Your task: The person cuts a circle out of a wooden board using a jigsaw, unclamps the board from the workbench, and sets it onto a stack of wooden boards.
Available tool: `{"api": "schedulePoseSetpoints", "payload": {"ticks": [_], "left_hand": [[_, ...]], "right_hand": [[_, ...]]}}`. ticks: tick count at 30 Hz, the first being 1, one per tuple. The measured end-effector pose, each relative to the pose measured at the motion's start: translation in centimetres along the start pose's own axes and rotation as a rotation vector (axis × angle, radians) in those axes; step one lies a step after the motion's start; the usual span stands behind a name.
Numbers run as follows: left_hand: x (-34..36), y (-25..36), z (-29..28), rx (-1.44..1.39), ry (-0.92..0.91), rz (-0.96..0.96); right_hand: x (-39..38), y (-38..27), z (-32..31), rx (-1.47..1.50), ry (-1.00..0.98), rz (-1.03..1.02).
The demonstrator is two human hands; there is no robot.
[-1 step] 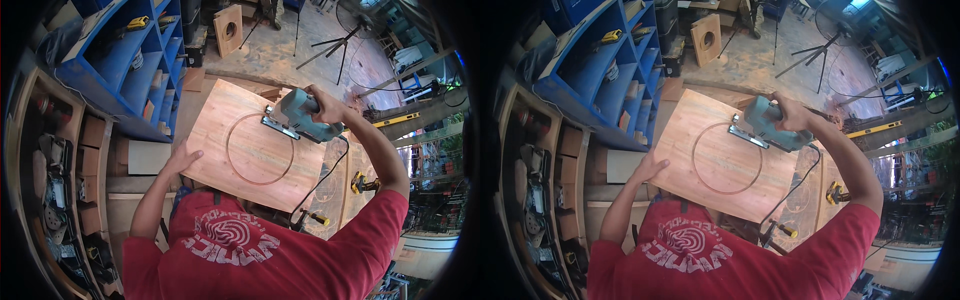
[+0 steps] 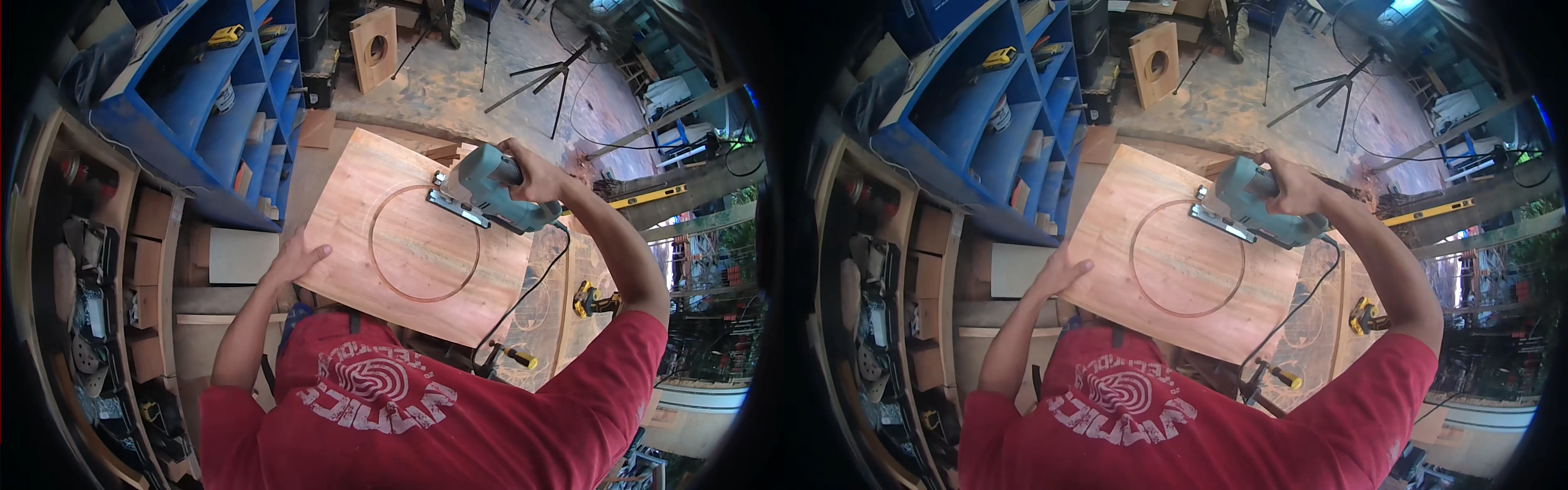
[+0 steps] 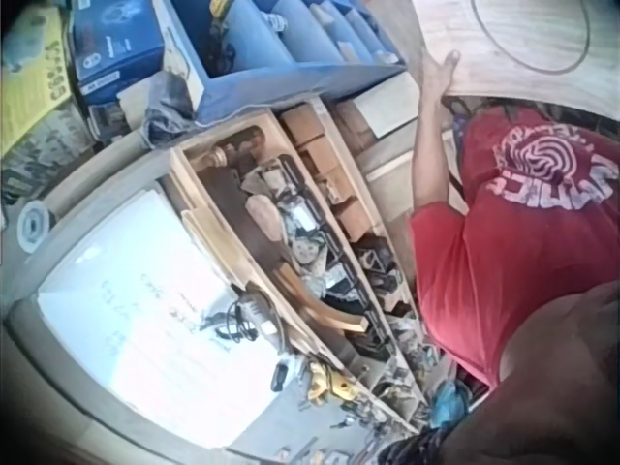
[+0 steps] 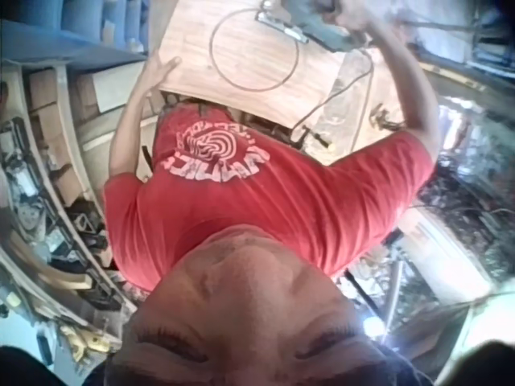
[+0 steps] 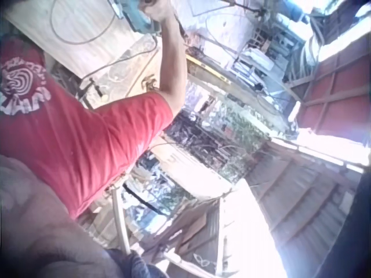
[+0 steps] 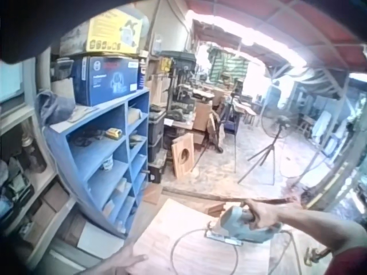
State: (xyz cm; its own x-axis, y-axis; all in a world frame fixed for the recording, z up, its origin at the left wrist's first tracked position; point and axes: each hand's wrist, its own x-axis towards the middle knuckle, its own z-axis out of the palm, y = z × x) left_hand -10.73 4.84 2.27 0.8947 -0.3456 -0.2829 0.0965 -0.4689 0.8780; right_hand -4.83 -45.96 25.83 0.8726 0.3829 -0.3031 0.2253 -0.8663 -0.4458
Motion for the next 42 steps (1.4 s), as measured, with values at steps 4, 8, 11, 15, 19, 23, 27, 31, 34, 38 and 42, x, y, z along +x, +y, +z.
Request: {"api": "schedulePoseSetpoints", "payload": {"ticks": [4,8,11,15,19,23,27,31,34,38,42], "left_hand": [[0.3,-1.2,0.2,-0.023,-0.002,0.030],[0.1,-0.6,0.1,-0.075,0.017,0.061],[-0.1,0.4,-0.1,-0.080,0.009,0.053],[-0.2,0.5,0.0,-0.073,0.013,0.026],[-0.1,0.9,-0.2,-0.082,-0.031,-0.025],[0.0,0.8,-0.1,-0.078,-0.041,-0.038],[0.0,0.6,0.0,-0.050,0.008,0.003],[0.0,-0.2,0.1,-0.091,0.004,-0.008],[0.4,-0.6,0.2,-0.135,0.000,0.033],[0.2,-0.5,0.2,-0.081,0.015,0.033],[0.0,-0.2,0.2,-0.065,0.018,0.012]], "right_hand": [[0.2,0.2,0.2,0.028,0.003,-0.011],[-0.1,-0.1,0.0,0.052,-0.001,-0.031],[0.1,0.5,0.3,0.067,0.002,-0.051],[0.1,0.8,0.3,0.003,0.041,-0.106],[-0.1,0.5,0.2,-0.017,0.035,-0.097],[0.0,0.5,0.5,-0.026,0.055,-0.103],[0.0,-0.2,0.2,-0.005,0.048,-0.032],[0.0,-0.7,0.1,0.003,0.045,0.008],[0.2,-0.7,0.0,-0.048,0.045,0.007],[0.4,-0.1,0.3,-0.093,0.057,-0.023],[0.6,-0.3,0.0,-0.104,0.022,0.031]]}}
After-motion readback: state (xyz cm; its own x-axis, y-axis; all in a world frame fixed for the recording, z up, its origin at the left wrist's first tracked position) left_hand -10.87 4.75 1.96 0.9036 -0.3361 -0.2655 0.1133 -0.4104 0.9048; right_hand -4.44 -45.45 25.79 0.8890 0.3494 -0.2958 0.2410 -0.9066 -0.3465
